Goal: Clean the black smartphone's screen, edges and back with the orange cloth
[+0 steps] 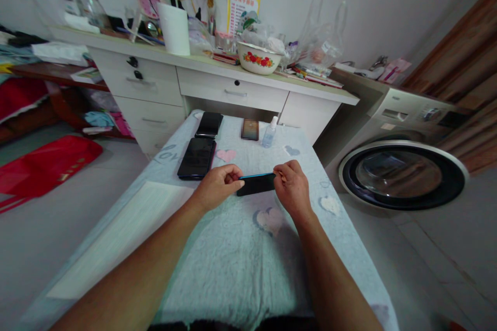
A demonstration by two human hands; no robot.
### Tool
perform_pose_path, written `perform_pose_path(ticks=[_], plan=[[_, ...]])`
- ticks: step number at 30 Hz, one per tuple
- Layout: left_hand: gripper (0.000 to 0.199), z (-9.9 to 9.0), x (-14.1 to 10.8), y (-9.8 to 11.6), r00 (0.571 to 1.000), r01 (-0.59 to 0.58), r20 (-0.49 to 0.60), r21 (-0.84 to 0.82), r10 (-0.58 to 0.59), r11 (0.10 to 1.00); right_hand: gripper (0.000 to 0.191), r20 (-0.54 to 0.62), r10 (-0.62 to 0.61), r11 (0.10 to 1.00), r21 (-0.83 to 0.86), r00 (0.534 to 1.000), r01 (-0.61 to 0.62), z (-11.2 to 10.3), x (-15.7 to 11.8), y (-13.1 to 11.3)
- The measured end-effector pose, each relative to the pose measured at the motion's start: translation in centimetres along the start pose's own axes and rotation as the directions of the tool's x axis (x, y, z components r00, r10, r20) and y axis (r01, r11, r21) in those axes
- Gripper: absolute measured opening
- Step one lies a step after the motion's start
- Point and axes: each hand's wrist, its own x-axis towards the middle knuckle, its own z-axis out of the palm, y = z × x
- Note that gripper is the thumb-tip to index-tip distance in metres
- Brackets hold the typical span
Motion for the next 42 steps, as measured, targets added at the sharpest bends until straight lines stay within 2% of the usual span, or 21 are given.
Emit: perform_pose_path(ticks=[24,32,42], plan=[[0.011,0.0,0.0,0.3,1.0,0.001,-0.002,0.016,-0.001,1.0,0.025,0.08,-0.125,0.991,0.06,0.989,0.12,0.8,-0.6,-1.9],[0.013,0.1,0.0,0.4,1.0,0.0,-0.012,0.011,0.0,1.0,0.024,0.056,-0.068,0.998,0.014,0.996,0.067,0.3,-0.3,-1.3],[0.019,0.1,0.1,0.0,1.0,-0.008,-0.004,0.027,0.008,1.0,0.022,-0.018,0.022,1.0,-0.02,1.0,-0.022,-0.1,0.2,0.8]])
